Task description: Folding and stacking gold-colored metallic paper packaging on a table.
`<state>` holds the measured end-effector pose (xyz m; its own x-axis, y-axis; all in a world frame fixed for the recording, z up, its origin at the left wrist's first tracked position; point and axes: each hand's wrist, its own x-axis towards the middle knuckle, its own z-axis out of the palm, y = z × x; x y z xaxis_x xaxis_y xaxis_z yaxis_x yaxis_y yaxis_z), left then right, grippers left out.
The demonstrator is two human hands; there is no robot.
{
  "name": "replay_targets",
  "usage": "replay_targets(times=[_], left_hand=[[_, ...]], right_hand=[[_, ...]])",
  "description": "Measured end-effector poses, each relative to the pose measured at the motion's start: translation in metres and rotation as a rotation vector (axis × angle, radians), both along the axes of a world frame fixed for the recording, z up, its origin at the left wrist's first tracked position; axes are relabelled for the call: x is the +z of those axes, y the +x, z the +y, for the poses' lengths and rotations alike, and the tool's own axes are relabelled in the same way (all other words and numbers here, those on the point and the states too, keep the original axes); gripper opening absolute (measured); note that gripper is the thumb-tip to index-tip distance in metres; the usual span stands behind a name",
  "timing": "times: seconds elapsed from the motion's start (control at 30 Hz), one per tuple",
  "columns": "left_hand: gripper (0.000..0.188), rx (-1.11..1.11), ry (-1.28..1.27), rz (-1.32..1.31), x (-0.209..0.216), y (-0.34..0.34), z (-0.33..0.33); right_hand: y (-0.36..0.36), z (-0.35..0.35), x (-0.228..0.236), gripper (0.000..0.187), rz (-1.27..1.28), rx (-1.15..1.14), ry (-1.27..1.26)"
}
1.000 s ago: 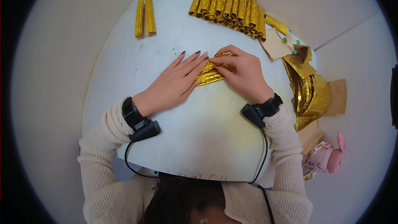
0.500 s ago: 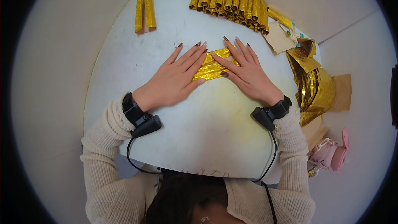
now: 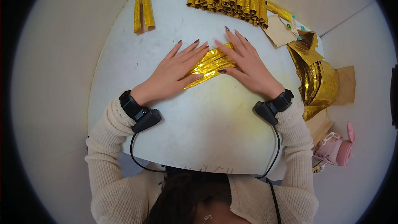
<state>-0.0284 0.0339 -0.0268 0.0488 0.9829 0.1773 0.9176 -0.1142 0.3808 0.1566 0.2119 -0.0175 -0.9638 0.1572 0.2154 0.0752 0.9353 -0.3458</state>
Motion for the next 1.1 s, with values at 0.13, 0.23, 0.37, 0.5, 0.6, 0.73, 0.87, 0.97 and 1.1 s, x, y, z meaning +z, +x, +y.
replay_targets(times=[0.13, 0.23, 0.37, 0.5, 0.6, 0.73, 0.87, 0.97, 1.1], left_hand=[[0.067, 0.056, -0.020, -0.298, 0.014, 0.000, 0.001], [0.065, 0.097, -0.051, -0.551, 0.022, 0.009, 0.002], [0.049, -0.022, 0.034, -0.539, 0.016, 0.006, 0.004], [0.036, 0.014, -0.142, -0.948, 0.031, 0.011, -0.003], [0.026, 0.053, -0.223, -1.154, 0.037, 0.008, 0.000], [0.021, 0.126, -0.128, -1.259, 0.027, 0.002, 0.002], [0.022, 0.230, 0.018, -1.342, 0.006, 0.001, 0.005], [0.024, 0.275, 0.054, -1.311, 0.008, 0.008, 0.007], [0.028, 0.274, 0.013, -1.240, 0.015, 0.017, 0.005]], right_hand=[[0.000, 0.006, -0.010, 0.058, 0.117, -0.208, -0.068], [-0.003, 0.011, -0.018, 0.040, 0.265, -0.204, -0.032], [-0.011, 0.009, -0.015, 0.023, 0.180, -0.227, -0.831], [-0.017, -0.001, -0.003, 0.017, 0.315, -0.130, -1.076], [-0.016, 0.000, -0.001, 0.021, 0.288, -0.109, -0.995], [-0.019, -0.009, 0.013, 0.036, 0.298, -0.138, -1.093], [-0.014, -0.005, 0.011, 0.047, 0.418, -0.116, -1.846], [-0.012, -0.014, 0.007, 0.045, 0.328, -0.187, -1.546], [-0.024, -0.027, 0.000, 0.042, 0.328, -0.209, -1.425]])
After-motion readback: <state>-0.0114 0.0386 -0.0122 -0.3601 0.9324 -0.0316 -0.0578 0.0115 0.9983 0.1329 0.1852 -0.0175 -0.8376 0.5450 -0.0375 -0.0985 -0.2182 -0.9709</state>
